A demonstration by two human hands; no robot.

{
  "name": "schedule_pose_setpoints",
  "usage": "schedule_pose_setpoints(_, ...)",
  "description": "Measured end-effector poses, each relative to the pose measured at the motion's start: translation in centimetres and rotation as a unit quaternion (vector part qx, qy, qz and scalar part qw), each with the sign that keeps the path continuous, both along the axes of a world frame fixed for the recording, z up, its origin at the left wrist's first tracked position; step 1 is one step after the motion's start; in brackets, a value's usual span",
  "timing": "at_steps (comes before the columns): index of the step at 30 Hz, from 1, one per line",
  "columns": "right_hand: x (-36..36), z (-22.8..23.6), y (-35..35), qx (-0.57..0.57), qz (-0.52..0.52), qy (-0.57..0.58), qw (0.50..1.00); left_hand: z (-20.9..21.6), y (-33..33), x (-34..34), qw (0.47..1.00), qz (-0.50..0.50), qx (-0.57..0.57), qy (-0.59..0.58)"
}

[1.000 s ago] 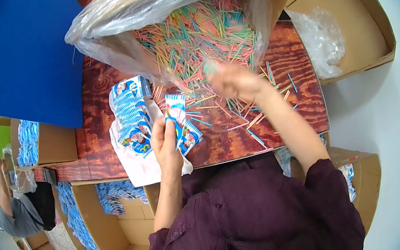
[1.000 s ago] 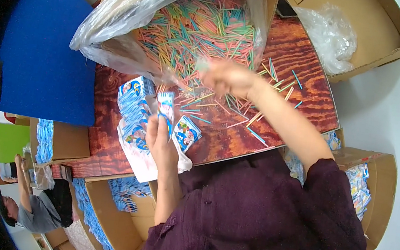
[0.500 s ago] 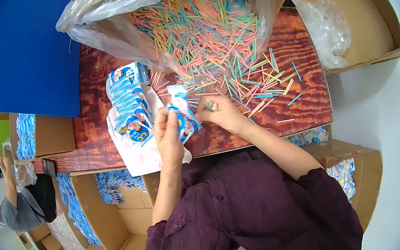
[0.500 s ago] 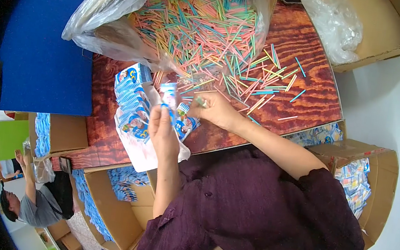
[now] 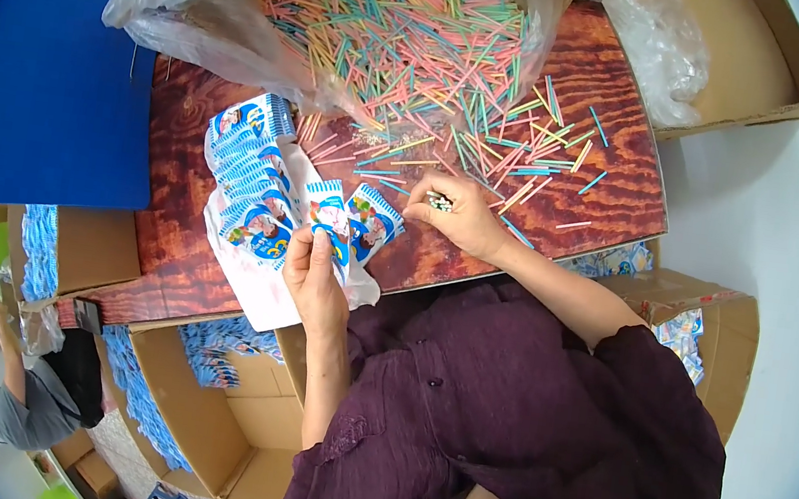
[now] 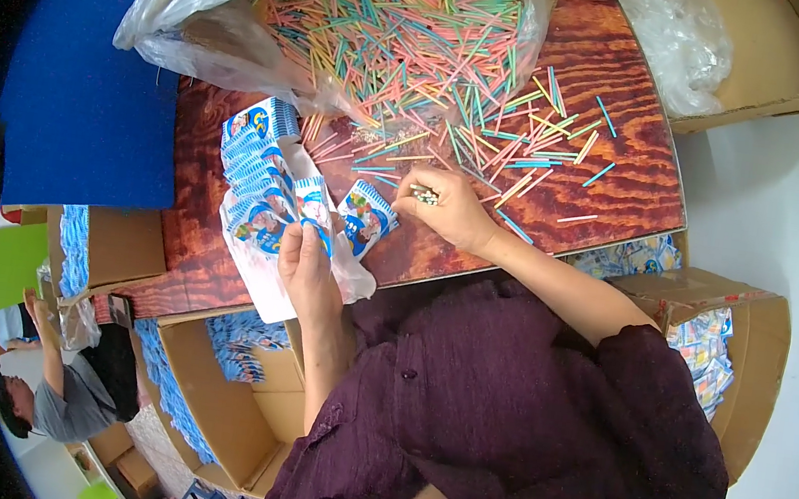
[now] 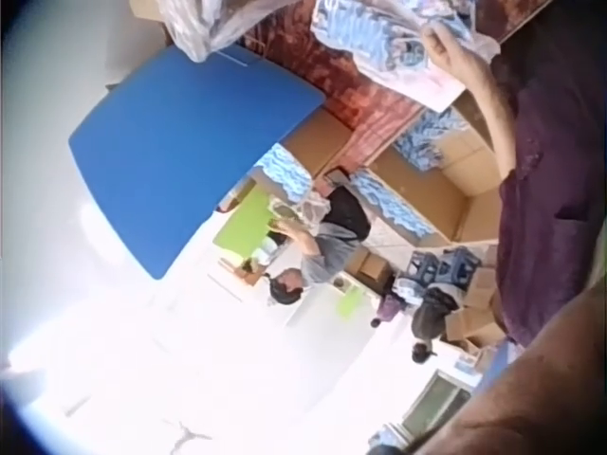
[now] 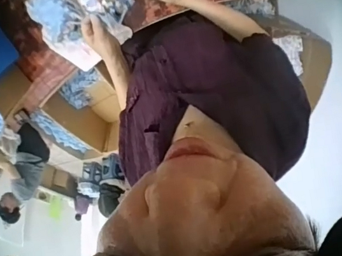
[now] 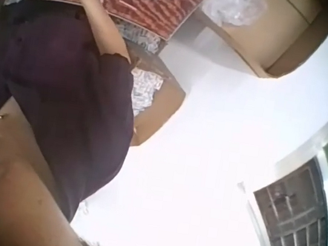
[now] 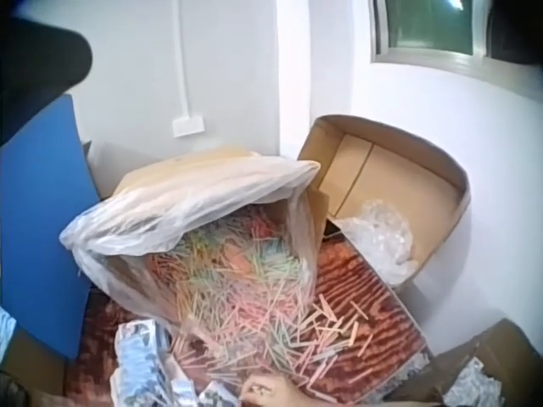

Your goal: Packing small colorful sticks into plastic bags.

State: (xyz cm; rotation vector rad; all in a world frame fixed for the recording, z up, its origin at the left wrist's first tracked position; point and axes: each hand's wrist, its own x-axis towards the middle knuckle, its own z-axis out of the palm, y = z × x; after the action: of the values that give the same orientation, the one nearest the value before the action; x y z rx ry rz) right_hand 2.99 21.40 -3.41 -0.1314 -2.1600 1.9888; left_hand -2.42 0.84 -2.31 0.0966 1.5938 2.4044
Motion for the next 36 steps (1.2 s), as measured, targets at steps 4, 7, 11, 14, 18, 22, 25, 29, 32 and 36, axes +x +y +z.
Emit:
schedule_pose_setpoints(4, 0.5, 0.2, 0.1, -0.033, 0.013, -0.024, 0.999, -0.7, -0.7, 0.6, 1.000, -0.004, 0.007, -0.019)
schedule_pose_setpoints(7, 0.6, 0.4, -0.4, -0.037, -0.010, -0.026, 0.999, -0.8, -0.7, 1.0, 1.000, 0.002, -0.001, -0.025)
schedule_pose_setpoints(11, 0.7, -0.4, -0.7, -0.095, -0.035, -0.035, 0.994, -0.4, -0.3, 1.0, 0.999, 0.000, 0.009, -0.036)
schedule_pose_setpoints(14, 0.6, -0.3, -0.7, -0.072, -0.052, -0.036, 0.995, -0.2, -0.1, 1.0, 1.000, 0.001, 0.007, -0.025)
schedule_pose_setpoints(18, 0.6, -0.3, -0.5, -0.095, -0.050, -0.028, 0.994, -0.2, 0.3, 1.1, 1.000, -0.001, -0.003, -0.019)
schedule_pose_setpoints(22, 1.2, 0.2, 0.1, -0.003, 0.001, -0.016, 1.000, -0.2, 0.4, 1.2, 1.000, 0.000, -0.010, -0.027)
schedule_pose_setpoints(25, 1.5, -0.2, 0.2, -0.007, 0.005, -0.019, 1.000, -0.1, 0.3, 1.2, 1.000, 0.002, -0.015, -0.025)
schedule_pose_setpoints(29, 1.3, -0.3, 0.3, 0.040, 0.008, 0.008, 0.999, -0.2, 0.1, 1.3, 1.000, -0.003, -0.012, -0.027)
schedule_pose_setpoints(32, 1.3, -0.4, 0.3, 0.052, 0.012, -0.007, 0.999, -0.4, 0.0, 1.7, 0.999, 0.001, -0.038, -0.020)
schedule_pose_setpoints(36, 1.5, -0.6, 0.4, -0.067, 0.018, -0.039, 0.997, -0.1, -0.3, 1.9, 0.970, -0.025, -0.205, 0.130)
